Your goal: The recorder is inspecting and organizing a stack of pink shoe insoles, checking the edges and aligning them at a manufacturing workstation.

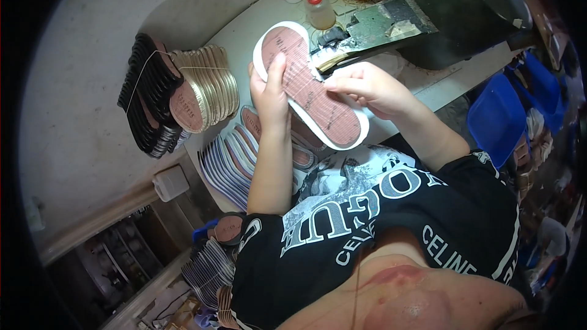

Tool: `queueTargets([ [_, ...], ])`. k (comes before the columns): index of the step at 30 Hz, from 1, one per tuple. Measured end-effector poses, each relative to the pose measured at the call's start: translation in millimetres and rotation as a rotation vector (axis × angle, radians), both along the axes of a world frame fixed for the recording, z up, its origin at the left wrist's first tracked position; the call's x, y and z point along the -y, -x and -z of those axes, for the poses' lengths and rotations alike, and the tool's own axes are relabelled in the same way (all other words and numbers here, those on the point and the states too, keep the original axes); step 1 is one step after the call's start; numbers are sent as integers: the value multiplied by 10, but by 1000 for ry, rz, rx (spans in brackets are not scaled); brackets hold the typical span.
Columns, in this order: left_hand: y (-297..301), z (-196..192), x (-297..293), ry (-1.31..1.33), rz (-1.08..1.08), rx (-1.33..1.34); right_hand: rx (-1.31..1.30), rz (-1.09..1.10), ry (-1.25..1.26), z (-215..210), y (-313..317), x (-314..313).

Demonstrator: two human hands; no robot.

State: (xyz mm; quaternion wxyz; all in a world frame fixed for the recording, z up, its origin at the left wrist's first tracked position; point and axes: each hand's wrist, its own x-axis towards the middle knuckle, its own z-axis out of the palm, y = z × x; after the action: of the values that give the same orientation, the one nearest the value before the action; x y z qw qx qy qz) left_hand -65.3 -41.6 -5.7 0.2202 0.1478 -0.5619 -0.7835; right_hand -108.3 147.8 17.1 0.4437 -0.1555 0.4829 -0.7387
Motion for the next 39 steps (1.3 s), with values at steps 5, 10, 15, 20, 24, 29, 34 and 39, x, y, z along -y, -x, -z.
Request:
queueTargets([
  [5,154,-3,-195,20,-14,0,-10,-19,-33,-76,33,-211],
  [10,307,-96,-234,-54,19,-15,141,36,15,-87,-29,-336],
  [15,405,-115,-249,35,24,32,253,-90,-148,-243,-182,-481],
  [20,512,-194,-148,7,109,141,263,139,44,-101,-353,-286],
  [24,658,-258,211,571,54,359,292,266,57,-121,-343,-100],
  [29,861,-625,375,1312,389,-84,314,301,97,-152,-243,85],
  [34,986,-884,362,1451,1021,76,318,296,97,-184,-179,169],
  [39,1079,-1017,372,1331,1235,390,326,267,44,-207,-146,154],
])
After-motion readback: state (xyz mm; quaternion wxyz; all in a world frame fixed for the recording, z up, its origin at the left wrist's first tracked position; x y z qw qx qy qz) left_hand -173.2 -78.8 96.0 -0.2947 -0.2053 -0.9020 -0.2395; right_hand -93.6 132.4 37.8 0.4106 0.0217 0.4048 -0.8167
